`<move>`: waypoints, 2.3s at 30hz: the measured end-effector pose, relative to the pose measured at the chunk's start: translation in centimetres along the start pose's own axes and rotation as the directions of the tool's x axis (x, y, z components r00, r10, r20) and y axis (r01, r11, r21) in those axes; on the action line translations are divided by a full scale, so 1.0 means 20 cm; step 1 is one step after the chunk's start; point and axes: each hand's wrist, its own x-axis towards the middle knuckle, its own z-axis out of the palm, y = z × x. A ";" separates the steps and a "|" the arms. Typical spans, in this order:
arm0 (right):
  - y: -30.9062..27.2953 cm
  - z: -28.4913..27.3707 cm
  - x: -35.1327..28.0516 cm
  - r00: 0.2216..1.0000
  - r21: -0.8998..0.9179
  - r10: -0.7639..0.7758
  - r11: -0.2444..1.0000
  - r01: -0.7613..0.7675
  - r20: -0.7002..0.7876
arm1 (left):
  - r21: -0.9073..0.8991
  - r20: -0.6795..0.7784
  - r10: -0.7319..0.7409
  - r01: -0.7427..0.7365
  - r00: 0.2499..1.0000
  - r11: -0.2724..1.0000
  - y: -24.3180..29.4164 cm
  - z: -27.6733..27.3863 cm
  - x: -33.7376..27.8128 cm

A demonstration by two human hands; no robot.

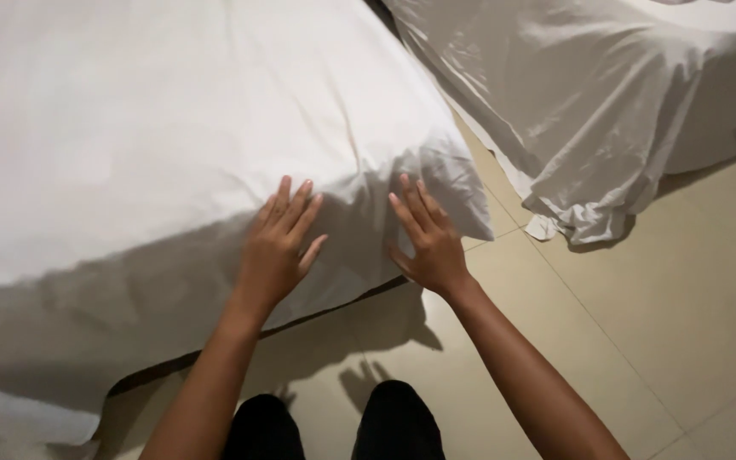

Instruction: The person spreads a white fitted sheet over a mattress, smoothing the fabric and tucking the edges under the mattress. The person works around the perimeter of the bed to ensure the sheet is taut and properly aligned.

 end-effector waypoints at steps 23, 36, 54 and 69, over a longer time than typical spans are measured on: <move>-0.39 0.20 0.54 0.951 -0.023 -0.264 0.964 0.264 -0.161 | -0.139 -0.226 -0.136 0.106 0.965 0.985 -0.32 -0.18 -0.16; -0.54 0.17 0.49 0.975 -0.067 -0.222 0.973 0.221 -0.016 | -0.098 -0.062 -0.141 0.135 0.988 0.986 -0.47 -0.44 -0.39; -1.35 0.62 0.87 0.927 -0.096 -0.369 0.922 0.374 0.065 | 0.205 -0.190 -0.249 0.287 0.950 0.936 -1.11 -0.94 -0.99; -1.45 0.62 0.85 0.917 0.147 -0.391 0.914 0.377 0.077 | -0.010 -0.272 -0.355 0.367 0.894 0.930 -1.00 -0.98 -1.07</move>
